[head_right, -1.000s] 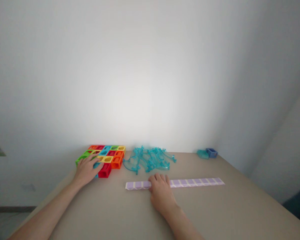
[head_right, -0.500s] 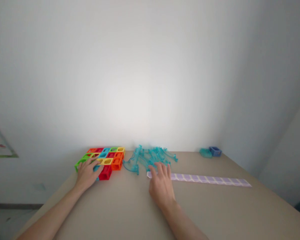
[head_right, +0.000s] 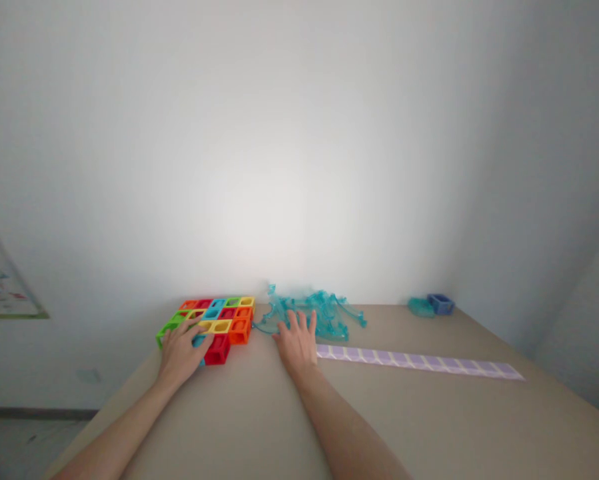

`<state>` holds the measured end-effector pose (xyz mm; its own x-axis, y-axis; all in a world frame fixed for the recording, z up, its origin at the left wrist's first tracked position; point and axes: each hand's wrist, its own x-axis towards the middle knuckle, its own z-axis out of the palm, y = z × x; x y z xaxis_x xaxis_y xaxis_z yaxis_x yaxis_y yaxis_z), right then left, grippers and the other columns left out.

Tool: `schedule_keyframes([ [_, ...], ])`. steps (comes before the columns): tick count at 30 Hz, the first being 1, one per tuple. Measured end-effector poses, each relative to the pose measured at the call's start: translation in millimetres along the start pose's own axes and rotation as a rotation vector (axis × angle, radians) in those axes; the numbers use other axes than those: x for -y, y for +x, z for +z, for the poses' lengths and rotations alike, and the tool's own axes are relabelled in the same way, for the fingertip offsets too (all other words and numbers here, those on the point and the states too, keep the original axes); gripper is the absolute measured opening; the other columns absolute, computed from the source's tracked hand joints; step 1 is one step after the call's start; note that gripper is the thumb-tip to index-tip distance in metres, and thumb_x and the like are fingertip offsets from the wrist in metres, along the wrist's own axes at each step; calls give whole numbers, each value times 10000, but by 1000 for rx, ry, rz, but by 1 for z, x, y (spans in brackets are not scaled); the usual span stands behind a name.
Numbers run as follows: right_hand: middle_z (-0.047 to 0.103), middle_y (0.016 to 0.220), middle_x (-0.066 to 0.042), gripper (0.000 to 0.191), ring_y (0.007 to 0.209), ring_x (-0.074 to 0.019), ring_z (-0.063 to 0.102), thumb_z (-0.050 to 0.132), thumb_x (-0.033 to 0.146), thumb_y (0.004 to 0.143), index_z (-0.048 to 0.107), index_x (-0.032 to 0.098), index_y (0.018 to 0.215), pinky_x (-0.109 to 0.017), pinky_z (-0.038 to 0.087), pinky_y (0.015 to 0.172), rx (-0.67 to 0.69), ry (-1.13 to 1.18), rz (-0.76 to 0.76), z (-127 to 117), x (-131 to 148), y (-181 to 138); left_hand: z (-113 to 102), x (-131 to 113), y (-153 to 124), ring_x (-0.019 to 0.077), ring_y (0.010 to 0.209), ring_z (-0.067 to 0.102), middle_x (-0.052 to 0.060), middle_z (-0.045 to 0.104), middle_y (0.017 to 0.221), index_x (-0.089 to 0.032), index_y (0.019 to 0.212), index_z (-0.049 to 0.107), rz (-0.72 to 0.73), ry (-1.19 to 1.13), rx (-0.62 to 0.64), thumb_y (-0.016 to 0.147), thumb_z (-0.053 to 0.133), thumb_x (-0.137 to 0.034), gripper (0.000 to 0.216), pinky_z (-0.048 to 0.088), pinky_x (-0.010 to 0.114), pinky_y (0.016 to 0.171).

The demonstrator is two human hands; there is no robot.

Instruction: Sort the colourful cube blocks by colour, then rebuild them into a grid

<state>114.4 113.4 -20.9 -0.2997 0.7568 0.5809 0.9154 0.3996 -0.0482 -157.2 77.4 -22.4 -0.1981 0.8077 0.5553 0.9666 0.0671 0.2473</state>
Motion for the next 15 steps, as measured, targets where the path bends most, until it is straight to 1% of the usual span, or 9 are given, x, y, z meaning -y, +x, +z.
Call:
schedule_keyframes([
  [5, 607, 1270, -94, 148, 1208, -328, 469, 626, 359, 869, 735, 265, 904, -643, 149, 1103, -20, 2, 3, 1, -3, 1, -10, -1, -19, 310, 1112, 593, 58, 608, 1297, -244, 885, 707, -52, 38, -22, 844, 518, -421, 262, 279, 556, 1101],
  [8, 611, 1258, -85, 132, 1196, -324, 473, 634, 360, 863, 730, 270, 881, -636, 167, 1097, -27, 3, 1, 2, -3, 1, -19, -1, -30, 307, 1134, 584, 60, 599, 1315, -247, 894, 707, -45, 47, -24, 853, 505, -405, 260, 290, 548, 1096],
  [12, 610, 1232, -112, 138, 1181, -324, 478, 644, 362, 854, 730, 254, 872, -620, 178, 1098, -42, 15, 4, 3, -3, 2, -36, 0, -50, 313, 1145, 576, 74, 612, 1295, -245, 886, 701, -18, 72, -20, 856, 489, -411, 271, 342, 546, 1049],
  [15, 610, 1202, -128, 140, 1179, -323, 475, 656, 369, 843, 729, 250, 856, -612, 172, 1102, -57, 21, 20, 2, -1, 2, -53, 1, -75, 304, 1146, 573, 65, 630, 1264, -263, 885, 696, 21, 46, -17, 848, 494, -422, 259, 385, 527, 1014],
])
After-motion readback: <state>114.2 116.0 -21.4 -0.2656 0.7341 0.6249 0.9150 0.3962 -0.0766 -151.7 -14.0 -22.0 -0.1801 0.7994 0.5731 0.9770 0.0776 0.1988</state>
